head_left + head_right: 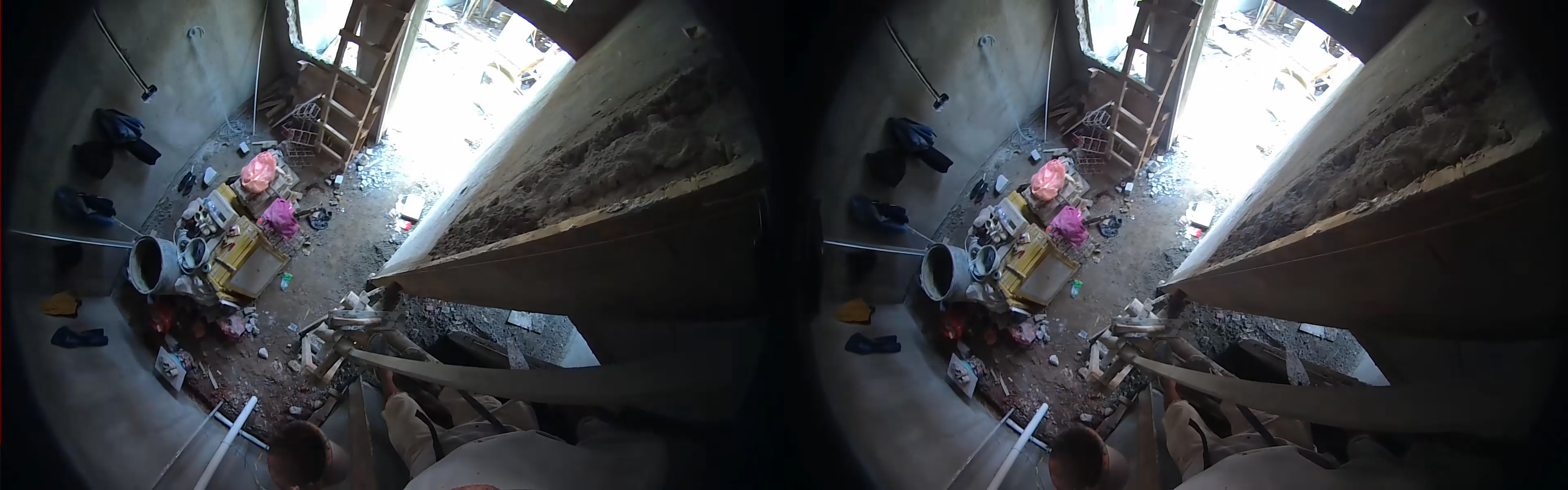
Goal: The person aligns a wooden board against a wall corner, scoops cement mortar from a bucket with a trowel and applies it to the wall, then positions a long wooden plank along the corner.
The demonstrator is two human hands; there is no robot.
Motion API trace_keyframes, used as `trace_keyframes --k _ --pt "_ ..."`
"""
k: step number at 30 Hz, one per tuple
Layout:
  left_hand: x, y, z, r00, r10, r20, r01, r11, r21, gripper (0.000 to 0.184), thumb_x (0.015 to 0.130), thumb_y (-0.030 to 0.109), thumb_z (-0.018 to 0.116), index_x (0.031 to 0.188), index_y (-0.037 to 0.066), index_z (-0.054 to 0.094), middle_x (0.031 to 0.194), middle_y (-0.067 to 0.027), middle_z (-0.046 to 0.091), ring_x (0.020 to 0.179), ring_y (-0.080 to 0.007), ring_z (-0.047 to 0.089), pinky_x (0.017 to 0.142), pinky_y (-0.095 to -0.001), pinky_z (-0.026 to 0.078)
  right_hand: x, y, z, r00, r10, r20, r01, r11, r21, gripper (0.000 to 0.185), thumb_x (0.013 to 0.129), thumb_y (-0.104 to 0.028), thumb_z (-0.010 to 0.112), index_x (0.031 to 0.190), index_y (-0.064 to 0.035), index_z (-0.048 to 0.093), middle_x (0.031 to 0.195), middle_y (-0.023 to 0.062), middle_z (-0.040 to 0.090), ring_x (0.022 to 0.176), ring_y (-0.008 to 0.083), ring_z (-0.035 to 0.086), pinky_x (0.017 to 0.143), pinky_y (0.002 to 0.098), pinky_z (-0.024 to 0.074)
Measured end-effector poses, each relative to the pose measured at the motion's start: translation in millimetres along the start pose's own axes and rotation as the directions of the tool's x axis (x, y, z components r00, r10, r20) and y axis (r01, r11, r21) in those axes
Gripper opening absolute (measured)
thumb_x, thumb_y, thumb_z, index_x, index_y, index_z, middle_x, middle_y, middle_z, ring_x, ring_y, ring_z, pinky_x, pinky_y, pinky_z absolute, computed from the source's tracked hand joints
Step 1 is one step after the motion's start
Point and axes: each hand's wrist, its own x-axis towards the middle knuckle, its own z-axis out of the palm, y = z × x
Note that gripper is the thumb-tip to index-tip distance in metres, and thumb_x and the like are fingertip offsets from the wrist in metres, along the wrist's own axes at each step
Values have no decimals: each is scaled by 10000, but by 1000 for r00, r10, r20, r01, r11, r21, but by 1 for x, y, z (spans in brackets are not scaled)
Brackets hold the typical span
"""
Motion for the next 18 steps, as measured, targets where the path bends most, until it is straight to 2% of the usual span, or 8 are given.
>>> trace_keyframes --k 8,10,11,13,15,16,17,18 --pt "79 -15 88 912 292 288 -387 846 366 512 771 301 720 1199 79 546 1158 -85 551 1018 -269 535 865 -389 457 -5 -15 7 1000 20 -3 -20 999 28 318 649 -224 699 960 -173 663 969 89 587 934 280 569 804 421 460" --pt "99 -29 143 625 485 612 -775 482 409 517 766 287 727 1200 73 545 1164 -87 550 1025 -271 533 871 -389 459 -7 -17 6 1000 25 -8 -25 999 39 315 650 -223 698 959 -173 663 968 90 587 933 280 569 803 422 461" --pt "104 -48 190 276 510 815 -961 148 232 520 764 280 730 1201 69 544 1167 -88 550 1028 -272 533 874 -389 459 -7 -21 4 1000 21 -9 -21 999 42 313 651 -223 697 958 -173 663 968 90 587 933 280 569 803 422 461" --pt "121 -75 360 738 -31 674 -516 618 593 476 745 137 740 1156 -4 546 1049 -147 622 937 -265 604 750 -375 536 -7 -23 0 1000 15 -14 -14 999 38 310 653 -222 696 957 -172 663 967 91 587 933 281 569 801 423 462" --pt "-113 -44 449 673 -5 739 -91 992 89 507 741 265 765 1112 -13 562 1014 -157 626 864 -270 609 711 -376 540 -9 -23 1 1000 5 -16 -4 999 33 307 655 -222 694 956 -171 663 966 92 587 932 281 570 800 424 463" --pt "-158 -32 506 584 116 803 -257 965 47 537 768 286 751 1159 -22 549 1109 -150 597 950 -248 596 764 -354 529 -8 -22 3 1000 -1 -15 2 1000 24 305 656 -221 694 955 -171 663 966 92 587 932 282 570 800 425 463" --pt "-209 -26 551 374 332 866 -515 851 -105 433 851 297 661 1204 75 542 1057 -53 568 794 -189 579 631 -277 508 -7 -23 4 1000 -6 -19 7 1000 28 304 656 -221 693 954 -171 663 966 92 587 931 282 570 799 425 464" --pt "-272 -3 582 186 374 909 -438 859 -264 475 865 282 662 1264 79 504 1093 -57 556 852 -160 555 684 -267 491 -7 -20 7 1000 -9 -22 9 1000 16 302 657 -221 692 954 -171 662 965 92 587 931 282 570 799 426 464"
